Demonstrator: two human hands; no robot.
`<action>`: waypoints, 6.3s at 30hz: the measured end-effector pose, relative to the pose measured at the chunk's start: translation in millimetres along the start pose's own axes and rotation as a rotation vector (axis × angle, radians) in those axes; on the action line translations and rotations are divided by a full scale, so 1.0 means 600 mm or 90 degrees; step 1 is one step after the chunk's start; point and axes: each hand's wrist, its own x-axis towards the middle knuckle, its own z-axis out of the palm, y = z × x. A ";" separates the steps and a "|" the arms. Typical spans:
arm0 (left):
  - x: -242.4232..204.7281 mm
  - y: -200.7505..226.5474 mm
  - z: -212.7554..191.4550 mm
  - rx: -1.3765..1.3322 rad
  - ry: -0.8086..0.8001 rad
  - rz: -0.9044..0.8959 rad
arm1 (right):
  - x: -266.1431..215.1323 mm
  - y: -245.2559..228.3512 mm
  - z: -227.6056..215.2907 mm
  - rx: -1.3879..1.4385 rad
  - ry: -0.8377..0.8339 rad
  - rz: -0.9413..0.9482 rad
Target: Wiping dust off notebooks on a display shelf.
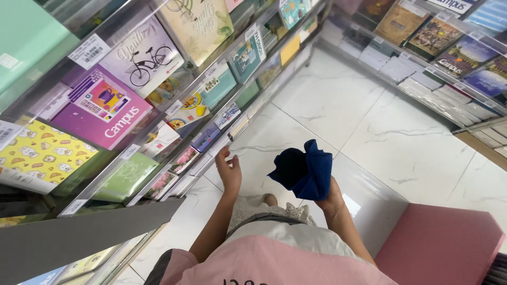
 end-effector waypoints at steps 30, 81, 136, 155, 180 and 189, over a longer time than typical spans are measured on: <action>0.403 0.229 0.451 -0.254 -0.146 0.117 | 0.212 -0.297 -0.031 0.063 0.107 -0.099; 0.775 0.347 0.705 0.098 0.090 0.201 | 0.488 -0.447 -0.038 -0.015 0.175 0.033; 0.358 0.416 0.694 -0.611 -0.557 -0.454 | 0.561 -0.710 0.302 0.287 -0.129 0.123; 0.584 0.390 0.665 -0.465 -0.076 -0.057 | 0.611 -0.702 0.105 0.069 -0.165 0.040; 0.810 0.290 0.684 -0.443 -0.024 0.141 | 0.562 -0.709 -0.014 0.054 0.038 -0.061; 0.786 0.307 0.704 -0.292 0.066 0.131 | 0.571 -0.686 -0.003 0.071 0.010 -0.003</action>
